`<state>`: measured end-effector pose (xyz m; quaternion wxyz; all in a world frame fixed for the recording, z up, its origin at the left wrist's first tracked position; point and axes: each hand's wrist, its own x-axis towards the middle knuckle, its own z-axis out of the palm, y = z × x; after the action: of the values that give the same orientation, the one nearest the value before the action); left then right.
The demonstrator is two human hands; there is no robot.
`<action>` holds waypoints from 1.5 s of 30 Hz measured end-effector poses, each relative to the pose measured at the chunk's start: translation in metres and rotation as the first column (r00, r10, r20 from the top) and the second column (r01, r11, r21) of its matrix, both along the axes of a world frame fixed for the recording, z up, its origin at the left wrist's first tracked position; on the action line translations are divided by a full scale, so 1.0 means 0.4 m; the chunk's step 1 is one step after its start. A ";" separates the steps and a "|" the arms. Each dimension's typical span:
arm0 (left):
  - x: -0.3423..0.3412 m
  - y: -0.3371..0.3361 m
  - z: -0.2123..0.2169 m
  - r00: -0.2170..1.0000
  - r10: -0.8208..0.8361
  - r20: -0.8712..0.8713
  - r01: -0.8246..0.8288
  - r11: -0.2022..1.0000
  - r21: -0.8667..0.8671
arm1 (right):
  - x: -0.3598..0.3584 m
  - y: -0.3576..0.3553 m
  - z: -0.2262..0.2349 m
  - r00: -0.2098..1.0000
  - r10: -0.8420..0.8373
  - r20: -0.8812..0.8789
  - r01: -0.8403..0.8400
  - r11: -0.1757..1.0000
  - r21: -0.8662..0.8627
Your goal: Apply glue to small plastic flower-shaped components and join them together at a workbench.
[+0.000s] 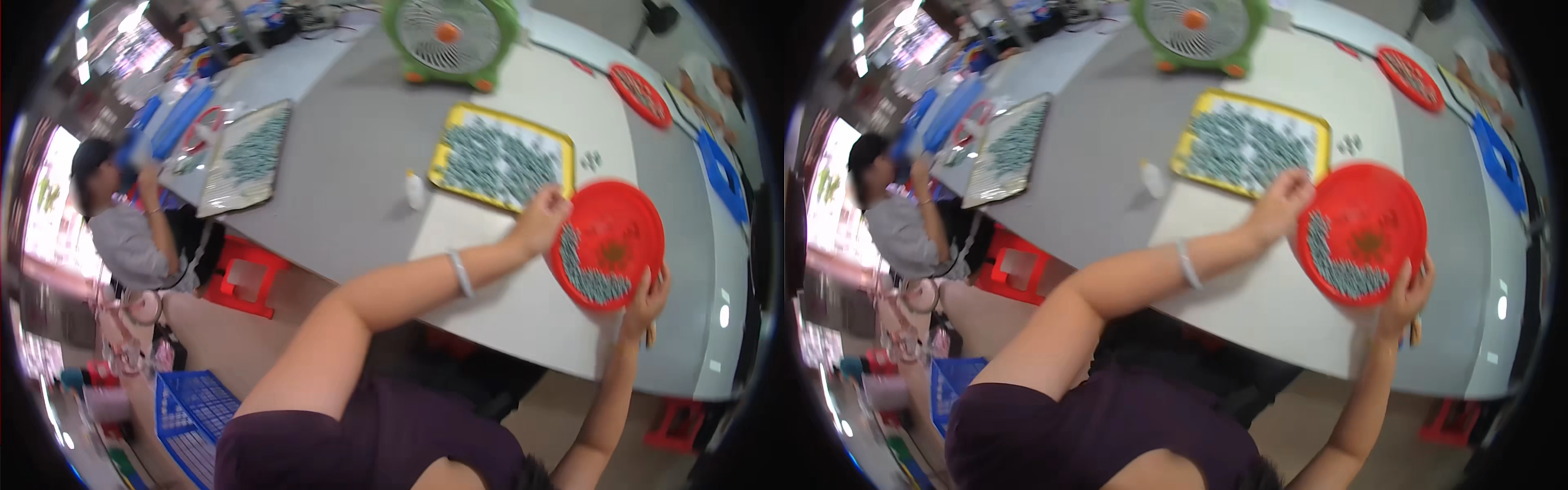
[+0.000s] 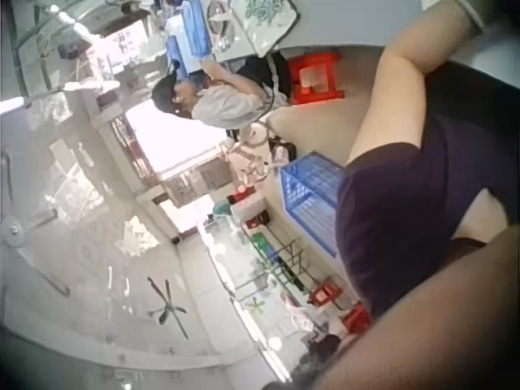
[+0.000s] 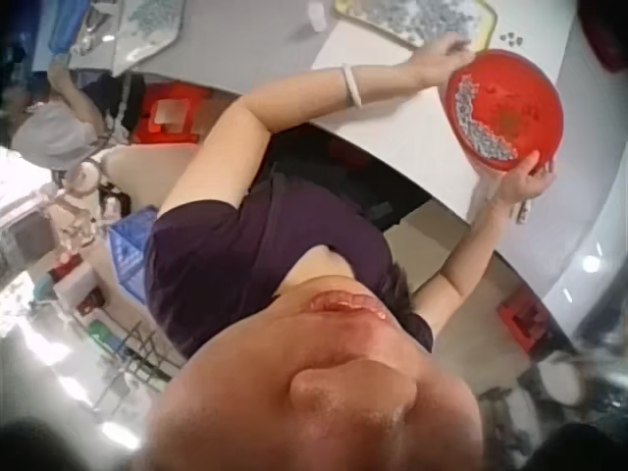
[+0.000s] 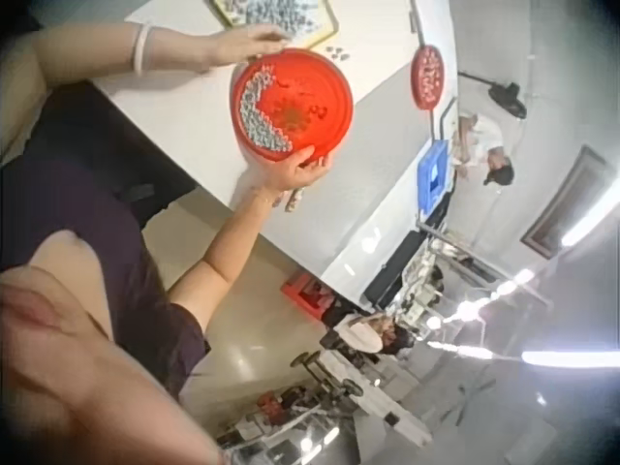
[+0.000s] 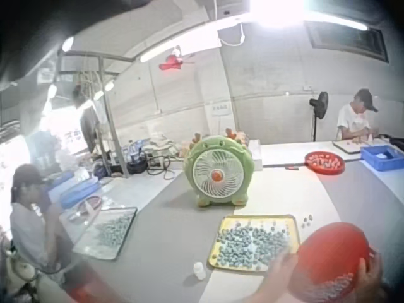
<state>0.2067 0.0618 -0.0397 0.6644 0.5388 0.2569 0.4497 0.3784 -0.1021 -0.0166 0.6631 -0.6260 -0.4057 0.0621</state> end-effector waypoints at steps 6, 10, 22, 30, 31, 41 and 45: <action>0.026 -0.039 0.038 0.991 -0.080 -0.103 0.068 0.991 -0.117 | 0.004 -0.009 -0.006 1.000 0.005 0.004 -0.005 1.000 -0.007; 0.017 -0.039 0.054 0.997 -0.078 -0.030 0.069 0.973 -0.220 | -0.003 0.009 -0.012 0.999 -0.030 -0.037 0.029 0.999 -0.018; 0.021 -0.048 0.033 0.991 -0.057 0.122 0.084 0.970 -0.229 | -0.132 0.022 0.026 0.659 0.080 -0.748 0.006 0.994 0.112; 0.055 -0.070 -0.062 0.953 -0.128 0.273 0.221 0.912 -0.345 | -0.152 0.043 0.015 0.671 0.130 -0.730 0.110 0.956 0.271; 0.048 -0.075 -0.038 0.919 -0.090 0.384 0.264 0.863 -0.430 | -0.148 0.059 0.006 0.691 0.121 -0.713 0.122 0.953 0.279; 0.020 -0.095 0.053 0.893 -0.109 0.437 0.297 0.872 -0.388 | -0.134 0.074 -0.001 0.772 -0.026 -0.635 0.255 0.928 0.271; 0.014 -0.092 0.036 0.877 -0.127 0.464 0.312 0.885 -0.347 | -0.130 0.074 -0.026 0.795 -0.090 -0.600 0.302 0.916 0.262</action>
<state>0.2123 0.0250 -0.0255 0.8501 0.3011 0.1292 0.4124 0.3264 -0.0727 -0.0271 0.8562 -0.4906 -0.1222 0.1062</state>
